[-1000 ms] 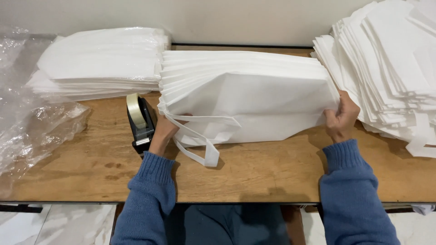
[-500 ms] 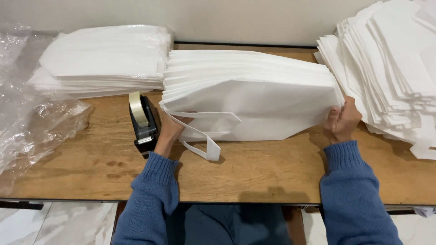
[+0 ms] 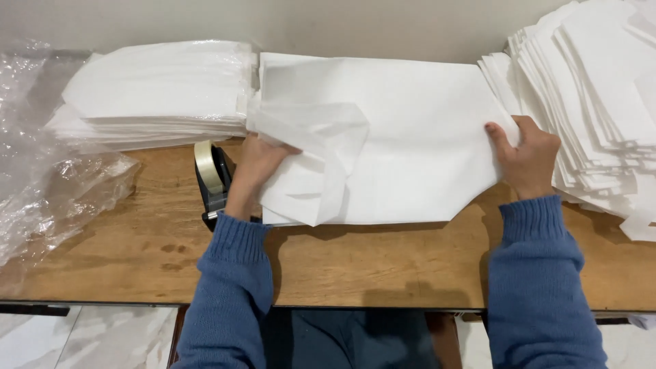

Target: Counting and stacking white non-woven bags on a wooden table to prepare them for packaging.

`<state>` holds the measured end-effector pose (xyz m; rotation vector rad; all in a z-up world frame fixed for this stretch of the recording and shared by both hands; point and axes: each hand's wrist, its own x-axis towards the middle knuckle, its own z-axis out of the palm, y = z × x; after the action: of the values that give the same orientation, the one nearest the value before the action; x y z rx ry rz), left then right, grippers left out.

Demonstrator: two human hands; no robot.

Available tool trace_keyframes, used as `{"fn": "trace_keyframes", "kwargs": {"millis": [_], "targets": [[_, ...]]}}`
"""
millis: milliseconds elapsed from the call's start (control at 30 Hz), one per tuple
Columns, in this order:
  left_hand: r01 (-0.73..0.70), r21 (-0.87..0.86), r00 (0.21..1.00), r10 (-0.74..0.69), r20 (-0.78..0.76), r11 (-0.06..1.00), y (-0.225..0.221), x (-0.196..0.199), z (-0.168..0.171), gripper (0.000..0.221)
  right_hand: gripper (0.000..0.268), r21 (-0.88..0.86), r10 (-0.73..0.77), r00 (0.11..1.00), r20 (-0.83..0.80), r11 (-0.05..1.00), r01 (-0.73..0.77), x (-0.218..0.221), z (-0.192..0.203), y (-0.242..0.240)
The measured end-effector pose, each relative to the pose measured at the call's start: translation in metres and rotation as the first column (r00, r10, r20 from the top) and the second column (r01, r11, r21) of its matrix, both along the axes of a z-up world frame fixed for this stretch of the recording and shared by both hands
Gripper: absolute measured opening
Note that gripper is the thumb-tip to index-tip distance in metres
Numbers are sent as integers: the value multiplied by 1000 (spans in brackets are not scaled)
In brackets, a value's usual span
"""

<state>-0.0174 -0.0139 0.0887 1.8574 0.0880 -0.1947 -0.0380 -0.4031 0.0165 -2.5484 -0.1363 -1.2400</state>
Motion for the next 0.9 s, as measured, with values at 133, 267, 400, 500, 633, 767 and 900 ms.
{"fn": "trace_keyframes", "kwargs": {"millis": [133, 267, 400, 500, 633, 767, 900], "targets": [[33, 10, 995, -32, -90, 999, 6, 29, -13, 57, 28, 334, 40, 876, -480, 932, 140, 5, 33, 41], [57, -5, 983, -56, -177, 998, 10, 63, -64, 80, 40, 245, 24, 743, -669, 951, 190, 36, -13, 37], [28, 59, 960, -10, -280, 998, 9, 83, -79, 84, 40, 379, 109, 739, -665, 901, 208, 69, -78, 0], [19, 112, 977, 6, -213, 994, 7, 66, -64, 80, 44, 343, 74, 727, -683, 911, 230, 60, -61, 11], [10, 229, 993, 17, -117, 973, 9, 65, -51, 80, 47, 270, 24, 688, -725, 930, 252, 42, -40, 29], [-73, 353, 997, 60, 49, 933, 10, 62, -42, 79, 47, 218, -25, 697, -717, 941, 258, 36, -29, 36], [-145, 491, 922, -63, 383, 859, -7, 6, 7, 71, 59, 58, -114, 749, -653, 978, 200, 26, -8, 39]]}}
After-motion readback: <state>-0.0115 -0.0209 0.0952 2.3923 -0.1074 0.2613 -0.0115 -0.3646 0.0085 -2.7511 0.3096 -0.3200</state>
